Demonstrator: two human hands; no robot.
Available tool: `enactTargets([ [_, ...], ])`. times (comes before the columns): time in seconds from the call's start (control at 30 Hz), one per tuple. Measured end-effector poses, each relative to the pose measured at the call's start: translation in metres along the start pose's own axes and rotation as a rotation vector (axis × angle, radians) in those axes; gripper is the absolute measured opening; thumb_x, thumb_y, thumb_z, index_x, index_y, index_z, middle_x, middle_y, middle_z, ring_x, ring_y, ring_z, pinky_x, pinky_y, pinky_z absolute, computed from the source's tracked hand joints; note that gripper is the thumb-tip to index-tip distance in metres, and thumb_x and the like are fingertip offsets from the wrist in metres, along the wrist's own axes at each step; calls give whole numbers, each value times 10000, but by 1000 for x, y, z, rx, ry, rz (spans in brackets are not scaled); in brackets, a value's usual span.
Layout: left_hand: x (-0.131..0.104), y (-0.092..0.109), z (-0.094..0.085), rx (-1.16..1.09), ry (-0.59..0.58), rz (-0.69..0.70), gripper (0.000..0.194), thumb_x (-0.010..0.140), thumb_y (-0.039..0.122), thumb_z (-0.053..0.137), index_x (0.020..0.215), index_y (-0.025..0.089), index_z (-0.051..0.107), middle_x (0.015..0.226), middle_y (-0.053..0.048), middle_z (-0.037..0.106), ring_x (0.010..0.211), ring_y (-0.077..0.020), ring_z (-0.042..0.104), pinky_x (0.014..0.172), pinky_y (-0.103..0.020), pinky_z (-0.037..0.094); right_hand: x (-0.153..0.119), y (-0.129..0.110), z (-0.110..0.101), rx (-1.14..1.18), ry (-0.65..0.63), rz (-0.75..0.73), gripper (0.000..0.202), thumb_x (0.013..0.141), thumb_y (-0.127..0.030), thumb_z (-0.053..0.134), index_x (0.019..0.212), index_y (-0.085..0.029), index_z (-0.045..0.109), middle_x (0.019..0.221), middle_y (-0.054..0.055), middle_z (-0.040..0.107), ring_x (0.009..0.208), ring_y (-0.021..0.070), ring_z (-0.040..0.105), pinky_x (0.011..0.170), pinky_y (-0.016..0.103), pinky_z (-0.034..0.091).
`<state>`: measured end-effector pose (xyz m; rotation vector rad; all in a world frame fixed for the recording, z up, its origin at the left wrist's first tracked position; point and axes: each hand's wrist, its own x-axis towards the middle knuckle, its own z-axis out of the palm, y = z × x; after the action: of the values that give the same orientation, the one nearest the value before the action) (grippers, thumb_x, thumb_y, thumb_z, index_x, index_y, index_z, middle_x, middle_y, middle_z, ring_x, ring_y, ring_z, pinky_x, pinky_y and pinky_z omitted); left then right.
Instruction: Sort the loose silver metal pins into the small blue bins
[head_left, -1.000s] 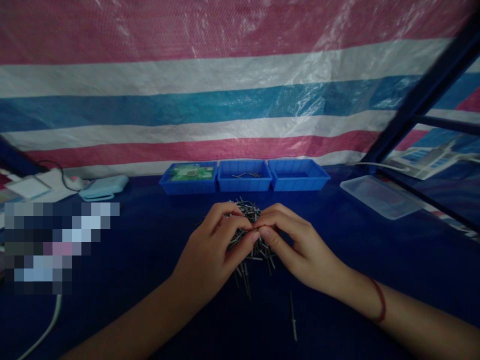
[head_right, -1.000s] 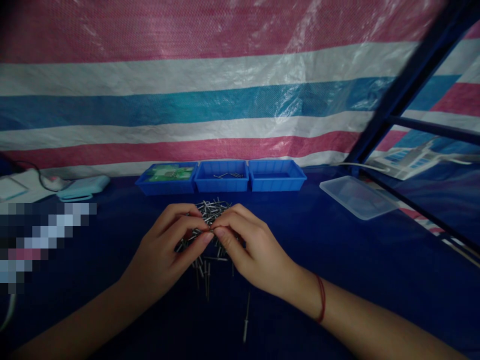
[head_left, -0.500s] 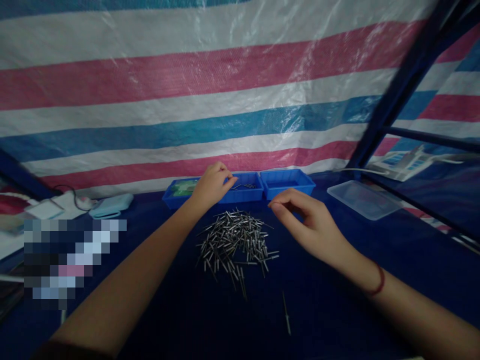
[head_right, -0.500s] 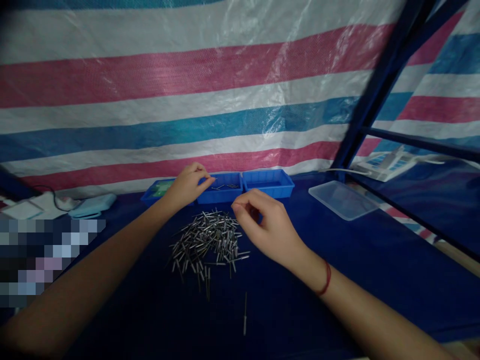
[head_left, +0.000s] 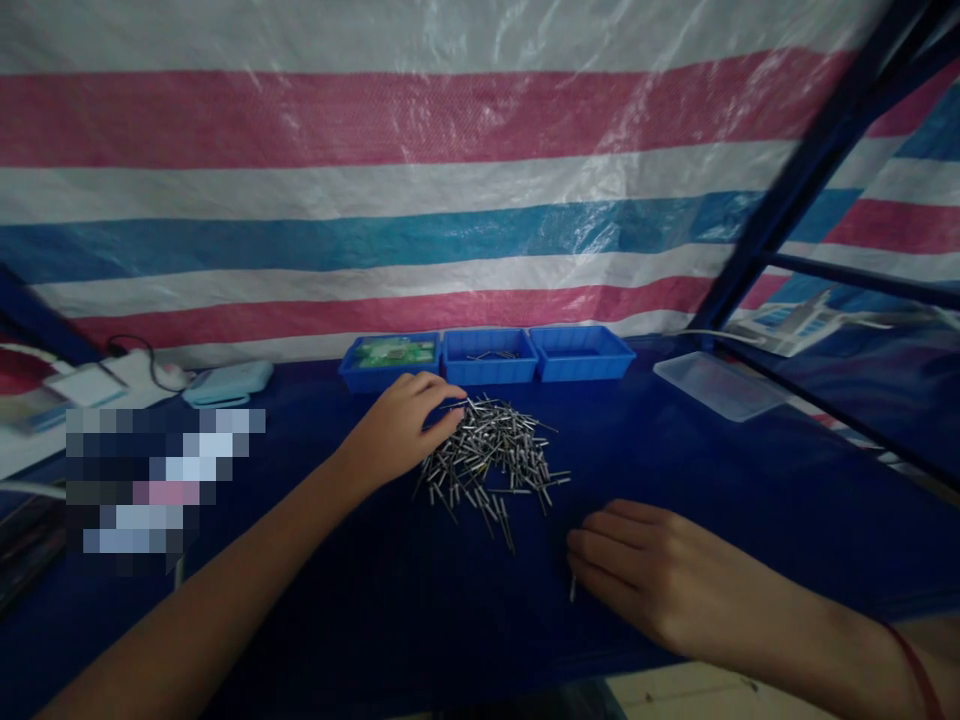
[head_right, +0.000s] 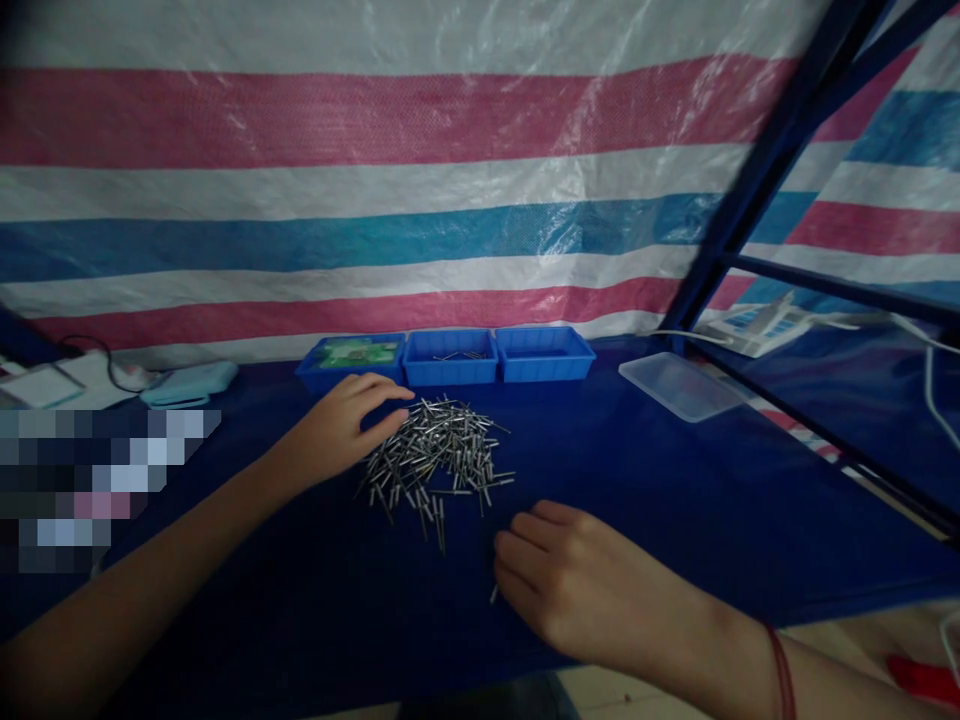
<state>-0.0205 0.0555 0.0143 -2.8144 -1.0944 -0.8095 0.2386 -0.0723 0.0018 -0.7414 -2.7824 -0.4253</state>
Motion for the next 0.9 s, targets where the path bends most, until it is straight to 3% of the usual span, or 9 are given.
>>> enactTargets([
  [0.1,-17,1,2,-31,31,-32,200,904,250,482,1058,185,592,1030,-46,623,946,-188,544,862,-371,424,12,1,-3,-69,-99,-27,184,867,-87,462,781,-171,601,718,33,632,604,166,538,560,318,378],
  [0.2,-24,-4,4,-68,63,-70,190,904,241,481,1044,177,593,1011,-45,631,936,-185,550,861,-368,428,30,12,-6,-11,-133,76,141,869,-129,475,822,-171,600,741,36,620,642,165,550,591,310,400],
  [0.53,-31,-11,9,-112,44,-100,174,898,218,480,1002,173,611,980,-44,638,921,-174,567,850,-349,444,101,63,19,259,-29,264,219,874,-184,455,977,-145,644,914,75,623,813,174,597,724,319,464],
  [0.7,-29,-11,15,-127,17,-93,166,888,219,489,988,188,618,974,-43,631,915,-179,569,840,-360,451,97,86,30,346,125,417,194,813,-141,496,918,-145,660,869,57,654,703,142,586,664,305,463],
  [0.9,-24,-6,21,-164,-3,-120,169,887,203,488,991,188,620,968,-45,625,907,-176,570,830,-354,457,83,90,33,436,26,385,216,757,-72,484,872,-145,651,822,46,645,693,138,586,662,295,463],
])
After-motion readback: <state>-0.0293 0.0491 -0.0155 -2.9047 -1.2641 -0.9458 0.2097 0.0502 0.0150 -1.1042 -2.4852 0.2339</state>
